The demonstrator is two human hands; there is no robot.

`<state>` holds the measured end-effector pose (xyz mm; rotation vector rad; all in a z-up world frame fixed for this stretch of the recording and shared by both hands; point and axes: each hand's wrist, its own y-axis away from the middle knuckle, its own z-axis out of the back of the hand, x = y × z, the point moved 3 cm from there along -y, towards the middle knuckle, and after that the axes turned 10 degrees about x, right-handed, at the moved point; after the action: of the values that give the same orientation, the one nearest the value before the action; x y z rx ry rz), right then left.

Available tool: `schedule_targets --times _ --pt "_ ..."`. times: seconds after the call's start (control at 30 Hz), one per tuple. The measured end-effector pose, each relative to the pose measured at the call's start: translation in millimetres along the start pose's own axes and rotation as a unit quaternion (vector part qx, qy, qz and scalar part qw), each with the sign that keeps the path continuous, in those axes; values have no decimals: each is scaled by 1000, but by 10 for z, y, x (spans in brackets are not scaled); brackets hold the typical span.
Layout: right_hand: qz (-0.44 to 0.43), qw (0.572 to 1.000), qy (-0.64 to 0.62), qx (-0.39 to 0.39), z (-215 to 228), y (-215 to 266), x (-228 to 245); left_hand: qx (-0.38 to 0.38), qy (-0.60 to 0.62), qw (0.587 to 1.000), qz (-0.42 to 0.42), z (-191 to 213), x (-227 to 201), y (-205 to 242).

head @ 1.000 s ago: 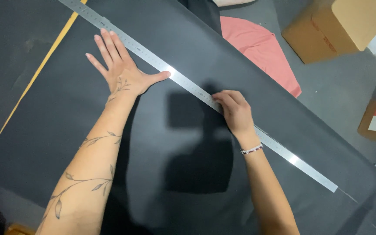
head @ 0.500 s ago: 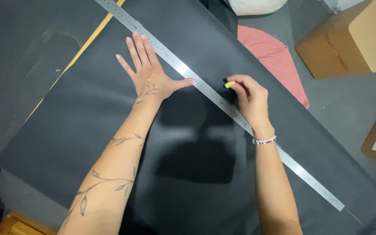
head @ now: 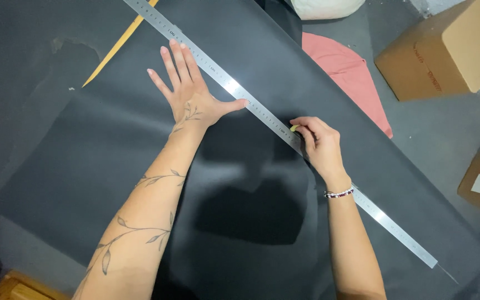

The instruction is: The person measures and marks a large piece of black fabric on a wooden table using a metal ruler and a yellow chalk marker. They then use scissors to cut the fabric along the marked lines.

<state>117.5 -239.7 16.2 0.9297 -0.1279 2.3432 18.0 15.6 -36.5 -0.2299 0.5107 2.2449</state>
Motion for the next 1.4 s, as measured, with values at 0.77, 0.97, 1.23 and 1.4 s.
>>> schedule_targets --times 0.77,0.97,1.23,1.4 --pt "192 981 -25 -14 -687 -1733 564 -61 -43 997 24 -158 13 -41" --pt "236 971 -42 -8 -907 -2402 835 -160 -34 986 20 -145 -28 -30" --pt "219 974 -57 -18 -1221 -3057 1019 -106 -65 992 37 -162 -43 -39" --pt "143 965 -196 -104 -941 -2827 1182 -77 -54 995 33 -141 -41 -32"
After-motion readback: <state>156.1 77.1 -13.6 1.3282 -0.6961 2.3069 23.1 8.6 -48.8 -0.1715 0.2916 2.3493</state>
